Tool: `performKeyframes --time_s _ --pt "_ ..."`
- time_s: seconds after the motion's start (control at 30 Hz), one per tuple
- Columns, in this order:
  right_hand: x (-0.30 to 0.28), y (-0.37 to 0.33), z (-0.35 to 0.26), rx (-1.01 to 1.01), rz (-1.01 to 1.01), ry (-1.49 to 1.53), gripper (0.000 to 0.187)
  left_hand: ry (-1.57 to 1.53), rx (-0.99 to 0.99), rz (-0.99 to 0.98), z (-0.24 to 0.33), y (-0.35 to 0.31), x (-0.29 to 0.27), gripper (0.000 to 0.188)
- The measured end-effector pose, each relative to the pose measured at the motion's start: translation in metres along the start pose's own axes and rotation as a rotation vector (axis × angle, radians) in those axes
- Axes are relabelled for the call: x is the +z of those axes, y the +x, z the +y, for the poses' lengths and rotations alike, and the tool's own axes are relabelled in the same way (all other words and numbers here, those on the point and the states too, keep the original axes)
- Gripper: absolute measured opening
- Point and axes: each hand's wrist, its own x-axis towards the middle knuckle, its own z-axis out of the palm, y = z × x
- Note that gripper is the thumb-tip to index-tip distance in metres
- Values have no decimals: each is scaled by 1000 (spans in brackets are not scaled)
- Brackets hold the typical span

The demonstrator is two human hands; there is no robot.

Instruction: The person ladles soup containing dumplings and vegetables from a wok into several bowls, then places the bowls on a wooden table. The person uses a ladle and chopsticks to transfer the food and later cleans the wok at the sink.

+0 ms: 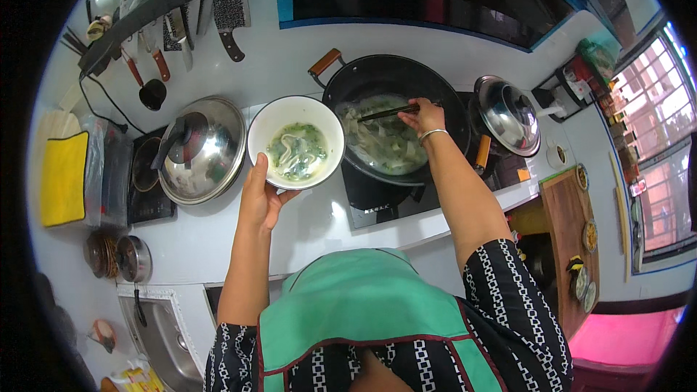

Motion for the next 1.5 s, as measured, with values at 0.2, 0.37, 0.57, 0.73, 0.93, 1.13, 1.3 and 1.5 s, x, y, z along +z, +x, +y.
performKeyframes --time_s 0.2,0.37,0.57,0.73,0.93,1.13,1.3,1.5 --pt "-4 -13 3 135 23 152 27 -19 -28 7 8 12 -7 68" --pt "-11 -20 7 187 -7 241 26 -9 -54 36 -4 13 -29 59" --pt "-24 -27 11 193 -68 308 23 -19 -127 63 -49 30 -66 56" --pt "-25 -48 4 189 -65 342 23 -59 -170 -14 -77 41 -72 59" --pt "-13 -78 -27 77 -260 286 23 -52 -168 -58 -80 51 -67 61" --pt "70 -157 -25 -215 -507 -161 23 -56 -195 -46 -72 50 -65 64" --pt "70 -178 -51 -347 -657 -387 24 -104 -182 -35 -78 49 -66 63" --pt "-2 -137 -102 -603 -184 -1067 22 -99 -159 -1 -79 36 -60 62"
